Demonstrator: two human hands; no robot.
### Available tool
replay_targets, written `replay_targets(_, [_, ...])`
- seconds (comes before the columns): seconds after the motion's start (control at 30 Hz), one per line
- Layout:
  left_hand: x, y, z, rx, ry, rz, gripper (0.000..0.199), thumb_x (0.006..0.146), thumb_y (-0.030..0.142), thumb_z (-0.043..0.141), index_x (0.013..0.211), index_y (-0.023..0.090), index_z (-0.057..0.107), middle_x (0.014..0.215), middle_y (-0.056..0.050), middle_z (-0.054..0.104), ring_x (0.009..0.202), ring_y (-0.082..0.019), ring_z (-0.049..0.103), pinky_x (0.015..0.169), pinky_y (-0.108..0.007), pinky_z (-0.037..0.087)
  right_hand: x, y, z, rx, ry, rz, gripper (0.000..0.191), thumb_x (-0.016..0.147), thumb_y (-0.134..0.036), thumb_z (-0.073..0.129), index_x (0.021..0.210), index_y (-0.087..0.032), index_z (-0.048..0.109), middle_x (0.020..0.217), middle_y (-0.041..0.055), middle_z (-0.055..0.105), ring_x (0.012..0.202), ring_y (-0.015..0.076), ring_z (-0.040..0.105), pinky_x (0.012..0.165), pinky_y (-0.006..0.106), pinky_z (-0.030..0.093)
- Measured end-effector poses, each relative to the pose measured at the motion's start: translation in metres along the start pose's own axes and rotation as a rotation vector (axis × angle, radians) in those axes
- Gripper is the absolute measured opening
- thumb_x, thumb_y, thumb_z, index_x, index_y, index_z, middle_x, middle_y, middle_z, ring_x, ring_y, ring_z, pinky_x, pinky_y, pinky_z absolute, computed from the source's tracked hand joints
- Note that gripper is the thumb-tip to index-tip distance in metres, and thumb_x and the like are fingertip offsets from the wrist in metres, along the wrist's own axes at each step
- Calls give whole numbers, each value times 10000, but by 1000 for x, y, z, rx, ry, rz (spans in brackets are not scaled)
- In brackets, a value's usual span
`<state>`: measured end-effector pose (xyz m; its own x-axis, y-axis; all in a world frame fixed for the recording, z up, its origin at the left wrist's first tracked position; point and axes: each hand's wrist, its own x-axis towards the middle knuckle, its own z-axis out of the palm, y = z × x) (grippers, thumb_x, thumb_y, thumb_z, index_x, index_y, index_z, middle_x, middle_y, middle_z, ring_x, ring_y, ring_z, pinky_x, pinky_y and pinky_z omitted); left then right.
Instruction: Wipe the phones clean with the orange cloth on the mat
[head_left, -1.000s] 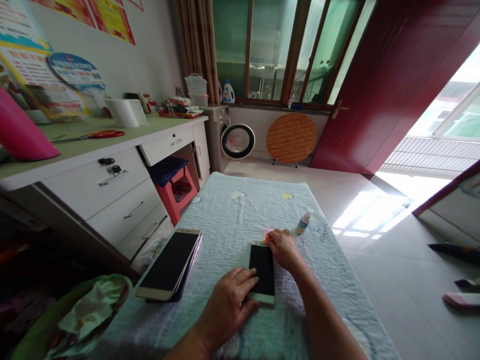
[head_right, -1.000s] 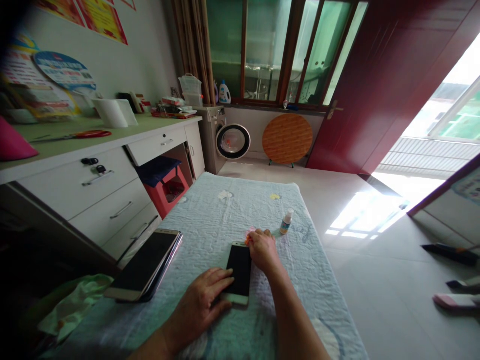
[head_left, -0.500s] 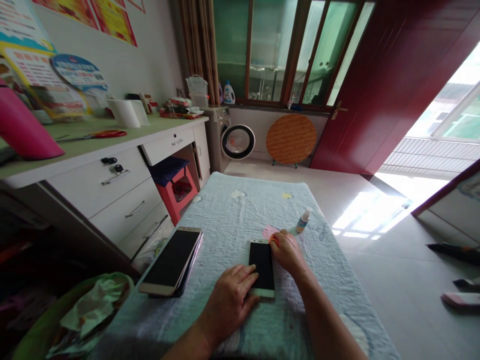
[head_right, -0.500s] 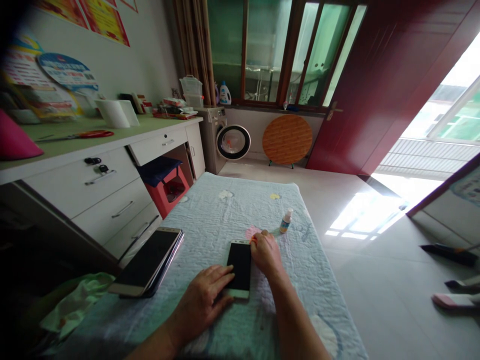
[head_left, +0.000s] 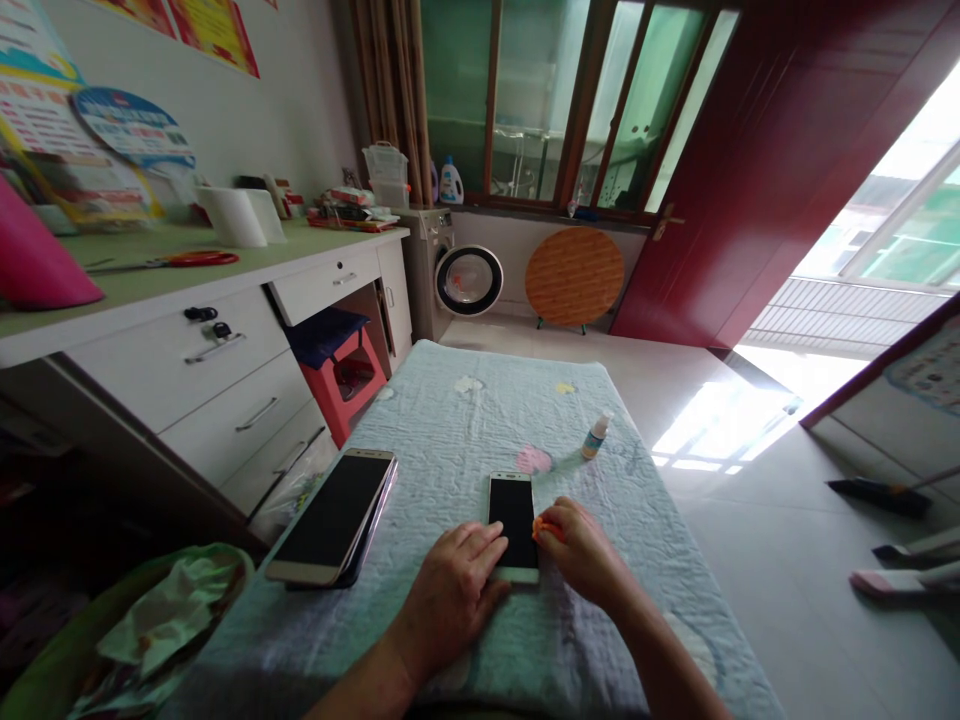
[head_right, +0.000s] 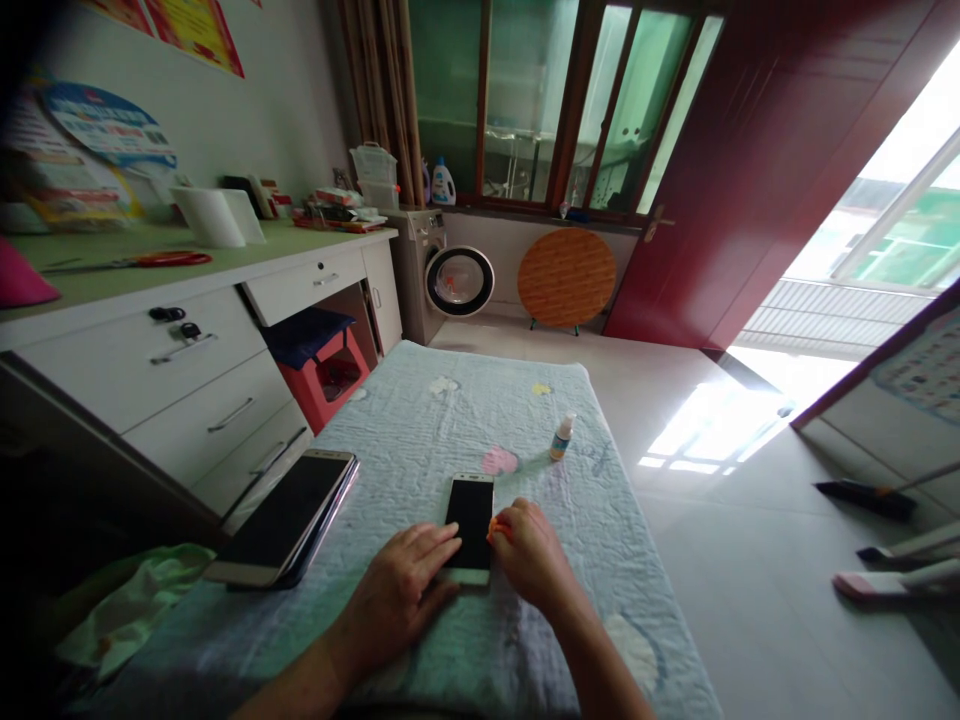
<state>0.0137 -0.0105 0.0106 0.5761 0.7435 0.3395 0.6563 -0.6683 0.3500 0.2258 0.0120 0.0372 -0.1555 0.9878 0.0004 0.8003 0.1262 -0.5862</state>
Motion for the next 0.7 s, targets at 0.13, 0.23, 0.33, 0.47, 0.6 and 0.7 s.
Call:
replay_targets(0.13, [1, 3, 0, -10, 28, -7, 345, 901, 289, 595, 1230, 188, 593, 1271, -107, 623, 1142, -273, 580, 979, -469, 478, -21, -5, 0, 22, -31, 8, 182, 794, -127, 506, 719, -183, 662, 800, 33, 604, 817, 161, 562, 737, 251, 385])
replay_targets(0.23, [2, 4, 0, -15, 35, -15, 340, 890, 240, 594, 1227, 192, 594, 1270, -105, 622, 1141, -267, 580, 982, -467, 477, -31, -5, -1, 35, -63, 2, 189, 789, -113, 503, 726, -190, 664, 811, 33, 613, 827, 158, 566, 745, 245, 386])
replay_targets(0.33, [1, 4, 1, -8, 25, -17, 342, 887, 234, 601, 1226, 190, 593, 1276, -102, 619, 1147, -266, 573, 984, -465, 476, -32, -2, -2, 31, -100, -22, 199, 785, -105, 497, 727, -195, 664, 814, 30, 619, 817, 153, 561, 738, 241, 379])
replay_targets(0.47, [1, 1, 0, 6, 22, 6, 333, 906, 295, 597, 1220, 184, 599, 1274, -103, 621, 1147, -272, 573, 980, -469, 479, -19, 1, -2, -9, -87, -58, 178, 778, -109, 508, 719, -185, 657, 800, 30, 616, 814, 156, 549, 734, 242, 364])
replay_targets(0.6, [2, -1, -1, 10, 14, 33, 347, 914, 354, 589, 1206, 168, 614, 1270, -115, 623, 1145, -284, 574, 974, -474, 484, 10, 2, 0, -119, 6, -42, 180, 799, -114, 501, 742, -170, 662, 787, 39, 610, 786, 160, 539, 732, 251, 356])
replay_targets(0.7, [2, -1, -2, 13, 5, 23, 351, 911, 347, 595, 1214, 173, 614, 1280, -112, 618, 1151, -287, 570, 981, -477, 480, 37, 6, 0, -185, 75, -41, 178, 817, -117, 498, 768, -160, 664, 790, 48, 615, 797, 165, 545, 753, 254, 356])
